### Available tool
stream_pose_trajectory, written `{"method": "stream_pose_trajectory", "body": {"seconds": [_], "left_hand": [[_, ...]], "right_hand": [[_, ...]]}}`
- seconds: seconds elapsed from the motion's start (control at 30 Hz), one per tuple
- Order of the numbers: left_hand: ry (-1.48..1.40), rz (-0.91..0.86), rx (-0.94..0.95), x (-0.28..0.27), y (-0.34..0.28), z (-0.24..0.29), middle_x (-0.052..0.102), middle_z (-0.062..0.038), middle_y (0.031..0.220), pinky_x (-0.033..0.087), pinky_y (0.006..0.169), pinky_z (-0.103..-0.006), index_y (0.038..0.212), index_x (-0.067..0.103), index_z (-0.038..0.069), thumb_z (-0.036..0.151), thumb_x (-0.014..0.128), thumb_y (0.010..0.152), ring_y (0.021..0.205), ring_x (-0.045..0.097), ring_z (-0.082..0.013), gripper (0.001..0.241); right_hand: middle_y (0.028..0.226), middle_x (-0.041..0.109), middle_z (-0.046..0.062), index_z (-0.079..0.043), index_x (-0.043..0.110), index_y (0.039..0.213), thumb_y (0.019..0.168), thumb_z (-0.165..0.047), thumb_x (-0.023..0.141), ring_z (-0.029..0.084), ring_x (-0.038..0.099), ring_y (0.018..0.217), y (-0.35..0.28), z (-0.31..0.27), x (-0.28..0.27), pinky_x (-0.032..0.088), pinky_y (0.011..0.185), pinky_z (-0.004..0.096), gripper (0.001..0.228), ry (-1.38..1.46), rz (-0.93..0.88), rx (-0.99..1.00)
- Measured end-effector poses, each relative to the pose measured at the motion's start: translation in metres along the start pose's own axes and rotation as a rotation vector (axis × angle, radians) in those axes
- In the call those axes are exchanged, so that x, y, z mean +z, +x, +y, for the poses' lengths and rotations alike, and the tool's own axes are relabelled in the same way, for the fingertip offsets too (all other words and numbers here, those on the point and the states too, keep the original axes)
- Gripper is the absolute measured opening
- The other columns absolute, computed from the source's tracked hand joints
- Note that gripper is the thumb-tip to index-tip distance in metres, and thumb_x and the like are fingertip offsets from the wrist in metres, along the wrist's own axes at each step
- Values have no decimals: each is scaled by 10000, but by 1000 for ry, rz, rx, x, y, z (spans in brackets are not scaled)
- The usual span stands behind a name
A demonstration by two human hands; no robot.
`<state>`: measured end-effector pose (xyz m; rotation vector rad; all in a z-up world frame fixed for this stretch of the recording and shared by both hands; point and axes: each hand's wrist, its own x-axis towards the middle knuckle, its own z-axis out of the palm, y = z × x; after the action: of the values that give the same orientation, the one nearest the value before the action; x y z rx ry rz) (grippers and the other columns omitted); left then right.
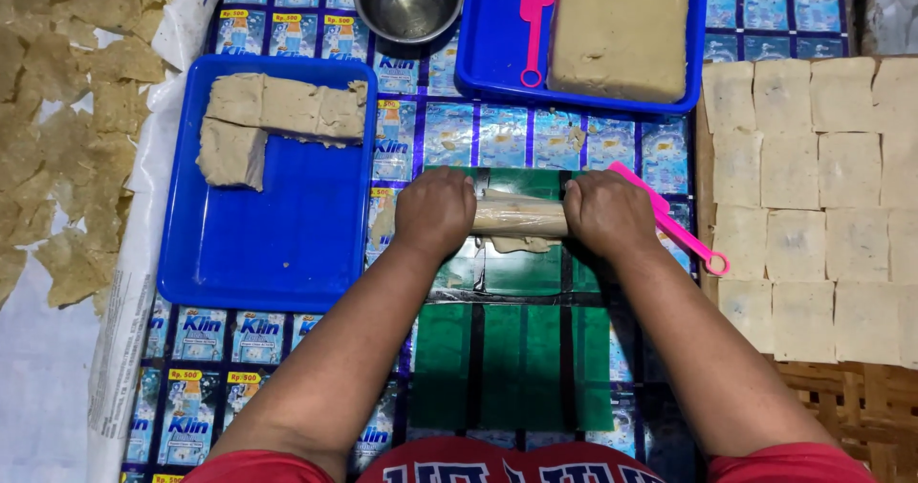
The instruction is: Rolling out dough with a rolling pin, cutting it into rectangular sheets, and placing them onto a woven drying rack.
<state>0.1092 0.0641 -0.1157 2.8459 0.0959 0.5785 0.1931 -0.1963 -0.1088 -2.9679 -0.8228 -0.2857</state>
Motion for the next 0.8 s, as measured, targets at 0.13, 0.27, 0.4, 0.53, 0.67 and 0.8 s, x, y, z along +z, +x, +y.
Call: {"method": "stream_pose_trajectory", "body": {"seconds": [0.13,0.27,0.4,0.53,0.67,0.8], "left_hand": [[1,28,1,4,-5,0,636,-20,733,584,706,-384,822,674,166,331,463,987,801,710,-266,315],[-10,51,29,-3,-9,2,611,-16,708,573,697,-372,786,645,168,323,470,984,776,699,-263,306],[-8,73,55,-7,-15,2,603,-23,721,566,704,-359,795,634,171,319,463,999,792,697,-256,305],[-78,33,90,-13,-6,1,609,-49,721,568,690,-403,810,637,129,300,453,1012,779,692,-295,322],[-76,-256,-40,-9,16,-4,585,-76,1071,441,940,-477,1056,582,160,374,437,982,1125,573,-321,269],[-160,-369,-95,-42,23,16,388,-201,1539,154,1226,-571,1441,438,79,275,407,1030,1501,284,-387,455]], "right_hand": [[792,678,33,-180,668,830,1052,-422,404,255,711,891,-5,-3,-4,589,734,411,422,42,-3,-7],[794,680,37,-180,661,821,1054,-430,409,256,716,897,-11,-2,0,592,752,401,424,31,22,-6],[797,678,45,-174,656,817,1054,-432,424,269,715,888,-18,-6,-3,593,741,410,420,44,40,-8],[797,662,39,-183,655,824,1053,-432,413,258,709,895,-15,-4,-5,585,736,396,415,42,46,-4],[1182,614,96,-172,635,1112,1032,-556,409,335,609,1165,5,-3,-21,432,1002,553,453,116,-108,124],[1721,126,231,-144,373,1593,1090,-436,357,393,61,1596,9,-26,-65,7,1214,688,582,225,-183,151]]}}
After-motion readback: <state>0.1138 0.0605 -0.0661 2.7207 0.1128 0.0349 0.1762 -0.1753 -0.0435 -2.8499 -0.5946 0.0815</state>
